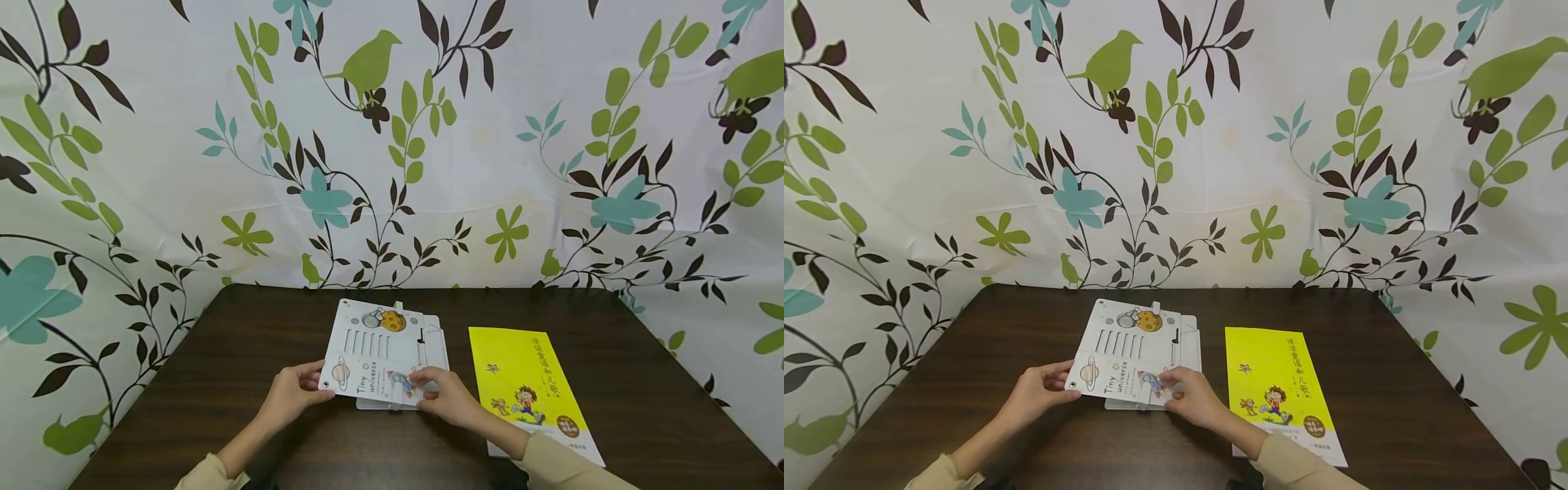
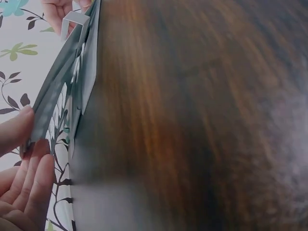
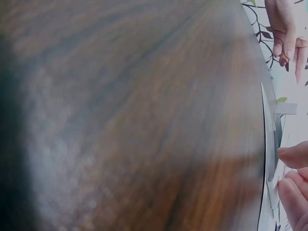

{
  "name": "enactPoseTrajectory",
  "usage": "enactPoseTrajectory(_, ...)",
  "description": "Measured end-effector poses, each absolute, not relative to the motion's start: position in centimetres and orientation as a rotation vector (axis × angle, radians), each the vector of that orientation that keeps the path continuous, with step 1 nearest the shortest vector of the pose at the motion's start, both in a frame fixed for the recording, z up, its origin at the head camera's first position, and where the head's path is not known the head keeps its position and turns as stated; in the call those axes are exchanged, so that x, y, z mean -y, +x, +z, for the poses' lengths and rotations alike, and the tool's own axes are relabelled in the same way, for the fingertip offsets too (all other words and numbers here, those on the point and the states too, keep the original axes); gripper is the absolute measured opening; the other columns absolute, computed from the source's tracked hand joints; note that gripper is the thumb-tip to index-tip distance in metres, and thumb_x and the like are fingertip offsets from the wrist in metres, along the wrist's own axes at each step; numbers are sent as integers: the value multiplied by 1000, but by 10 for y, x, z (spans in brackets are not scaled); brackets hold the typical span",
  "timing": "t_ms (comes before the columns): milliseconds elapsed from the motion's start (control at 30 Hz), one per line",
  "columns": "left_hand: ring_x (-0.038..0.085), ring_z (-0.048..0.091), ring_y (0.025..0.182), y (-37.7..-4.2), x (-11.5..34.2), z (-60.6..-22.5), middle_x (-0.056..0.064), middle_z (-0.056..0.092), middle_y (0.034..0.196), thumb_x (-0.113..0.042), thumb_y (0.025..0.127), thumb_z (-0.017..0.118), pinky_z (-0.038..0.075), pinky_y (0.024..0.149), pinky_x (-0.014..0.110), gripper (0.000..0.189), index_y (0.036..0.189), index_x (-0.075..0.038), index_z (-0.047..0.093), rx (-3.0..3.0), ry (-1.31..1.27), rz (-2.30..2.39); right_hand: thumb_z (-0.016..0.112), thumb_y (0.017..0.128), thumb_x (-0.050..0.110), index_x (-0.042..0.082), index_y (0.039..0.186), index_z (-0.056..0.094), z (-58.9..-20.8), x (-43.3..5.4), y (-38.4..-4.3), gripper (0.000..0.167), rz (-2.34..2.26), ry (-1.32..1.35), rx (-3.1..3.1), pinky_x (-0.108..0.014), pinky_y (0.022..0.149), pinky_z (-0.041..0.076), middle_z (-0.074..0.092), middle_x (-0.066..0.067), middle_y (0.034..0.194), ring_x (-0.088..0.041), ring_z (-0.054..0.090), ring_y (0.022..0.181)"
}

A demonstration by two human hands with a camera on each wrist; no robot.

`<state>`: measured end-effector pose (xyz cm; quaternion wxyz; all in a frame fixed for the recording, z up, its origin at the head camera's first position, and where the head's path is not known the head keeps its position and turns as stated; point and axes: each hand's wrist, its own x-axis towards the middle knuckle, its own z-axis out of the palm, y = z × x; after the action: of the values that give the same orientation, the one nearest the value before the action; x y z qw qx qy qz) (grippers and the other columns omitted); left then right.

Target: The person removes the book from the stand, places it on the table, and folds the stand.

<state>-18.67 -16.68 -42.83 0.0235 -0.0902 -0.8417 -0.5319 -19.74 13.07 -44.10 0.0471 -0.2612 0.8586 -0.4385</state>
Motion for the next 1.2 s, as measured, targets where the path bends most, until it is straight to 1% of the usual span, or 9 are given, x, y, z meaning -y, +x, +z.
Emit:
enactPoseTrajectory(200, 12, 60, 64, -186, 168, -434, 7, 65, 77, -5, 63, 80, 45, 52, 20, 57, 113, 10, 58, 2672, -252, -1543, 70, 74, -3, -2, 107, 62, -440, -128, -197, 35, -1277, -798, -2654, -29, 74, 52, 61, -12, 103, -22, 55, 89)
enactPoseTrajectory(367, 12, 58, 63, -186, 168, -439, 4, 63, 74, -5, 62, 81, 45, 51, 20, 55, 110, 10, 60, 2720, -232, -1462, 70, 73, -4, -2, 106, 62, -438, -126, -196, 34, -1239, -816, -2677, -28, 73, 52, 61, -11, 101, -22, 56, 88)
enactPoseTrajectory(633, 11, 59, 63, -187, 167, -444, 3, 63, 74, -3, 61, 80, 46, 52, 20, 53, 108, 11, 61, 2747, -205, -1400, 70, 73, -4, -3, 105, 62, -438, -126, -197, 34, -1228, -813, -2684, -29, 73, 52, 61, -12, 101, -22, 56, 88)
enactPoseTrajectory(900, 11, 59, 64, -184, 166, -442, 4, 64, 75, -4, 61, 81, 46, 54, 20, 53, 108, 11, 61, 2747, -211, -1385, 71, 73, -3, -3, 106, 62, -437, -125, -196, 34, -1222, -800, -2683, -30, 74, 52, 61, -12, 102, -22, 56, 88)
enactPoseTrajectory(1200, 14, 60, 68, -185, 171, -440, 7, 63, 79, -3, 63, 79, 48, 57, 20, 52, 109, 11, 59, 2744, -278, -1438, 69, 74, -2, -3, 107, 61, -437, -126, -196, 34, -1201, -828, -2687, -29, 74, 52, 61, -12, 103, -21, 55, 88)
